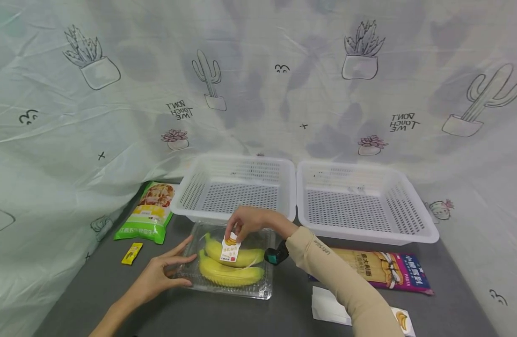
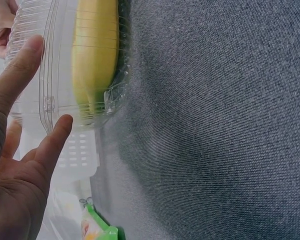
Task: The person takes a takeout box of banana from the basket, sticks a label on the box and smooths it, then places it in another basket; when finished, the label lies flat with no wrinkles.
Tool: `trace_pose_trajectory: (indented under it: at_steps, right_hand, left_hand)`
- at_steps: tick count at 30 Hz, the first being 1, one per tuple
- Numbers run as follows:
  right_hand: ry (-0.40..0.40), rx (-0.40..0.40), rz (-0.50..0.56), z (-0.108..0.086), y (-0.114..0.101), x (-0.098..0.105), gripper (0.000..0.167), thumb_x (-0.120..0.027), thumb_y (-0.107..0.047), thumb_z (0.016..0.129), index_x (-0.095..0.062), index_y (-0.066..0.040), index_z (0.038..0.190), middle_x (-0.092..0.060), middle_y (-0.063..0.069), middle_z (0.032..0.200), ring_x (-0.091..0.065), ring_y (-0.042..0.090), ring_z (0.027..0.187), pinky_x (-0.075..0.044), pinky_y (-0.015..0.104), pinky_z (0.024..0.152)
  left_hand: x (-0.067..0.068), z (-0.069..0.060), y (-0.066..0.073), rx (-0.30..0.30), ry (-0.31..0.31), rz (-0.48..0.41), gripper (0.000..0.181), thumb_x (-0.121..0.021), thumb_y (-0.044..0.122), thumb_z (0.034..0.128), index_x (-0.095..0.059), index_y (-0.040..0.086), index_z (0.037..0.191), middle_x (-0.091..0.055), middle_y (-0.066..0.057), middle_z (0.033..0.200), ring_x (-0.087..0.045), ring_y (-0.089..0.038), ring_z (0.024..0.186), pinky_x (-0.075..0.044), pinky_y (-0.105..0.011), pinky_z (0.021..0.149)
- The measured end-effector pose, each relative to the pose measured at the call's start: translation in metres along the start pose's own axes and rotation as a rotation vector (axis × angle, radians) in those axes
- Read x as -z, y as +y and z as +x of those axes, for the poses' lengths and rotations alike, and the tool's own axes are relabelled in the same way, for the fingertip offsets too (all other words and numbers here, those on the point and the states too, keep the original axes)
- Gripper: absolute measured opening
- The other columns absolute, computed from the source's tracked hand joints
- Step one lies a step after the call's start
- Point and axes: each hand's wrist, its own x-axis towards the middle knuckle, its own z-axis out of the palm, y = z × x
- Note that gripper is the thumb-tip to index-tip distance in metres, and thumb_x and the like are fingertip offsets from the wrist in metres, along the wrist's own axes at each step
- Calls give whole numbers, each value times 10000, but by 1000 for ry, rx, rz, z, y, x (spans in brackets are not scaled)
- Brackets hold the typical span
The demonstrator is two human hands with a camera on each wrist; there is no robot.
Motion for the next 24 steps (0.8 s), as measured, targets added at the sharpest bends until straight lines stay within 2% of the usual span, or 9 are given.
trace_pose_trajectory:
  at_steps: [6, 13, 18, 21, 24]
  right_hand:
    - [3, 18, -67, 1, 1, -3, 196, -704, 50, 831, -716, 17, 1024, -650, 89, 897, -493, 77, 652, -417, 183, 587]
    - [46, -29, -178, 1, -4, -9, 192, -714, 44, 827, -732, -31, 1003, -632, 78, 851, -491, 68, 658, -397, 174, 587]
    - [96, 14, -271, 0, -5, -16, 185, -757, 5, 801, -729, -59, 973, -652, 24, 842, -495, 41, 656, -430, 165, 597]
    - [122, 61, -320, -3, -5, -21, 204, -778, -24, 790, -719, -56, 983, -671, 33, 887, -525, 77, 674, -459, 164, 609]
    - [149, 82, -387, -5, -5, -24, 261, -776, -48, 801, -710, -31, 1053, -682, 83, 1048, -590, 134, 776, -487, 173, 656]
  left_hand:
    - [0, 1, 0, -16, 0, 3, 623, -850, 226, 683, -648, 67, 1250, -262, -49, 1564, -347, -399, 1343, -544, -411, 845]
    - [0, 1, -1, -34, 7, 16, 613, -838, 260, 692, -652, 65, 1243, -276, -85, 1555, -353, -428, 1328, -548, -416, 834]
    - [0, 0, 2, -32, 2, 19, 602, -835, 245, 701, -649, 66, 1245, -272, -89, 1556, -352, -434, 1329, -550, -404, 834]
    - [0, 0, 2, -30, 1, 19, 601, -836, 245, 701, -650, 66, 1244, -272, -82, 1556, -356, -437, 1327, -549, -403, 837]
    - [0, 0, 3, -24, 5, 18, 605, -839, 250, 695, -652, 68, 1241, -276, -74, 1556, -355, -433, 1328, -548, -399, 840]
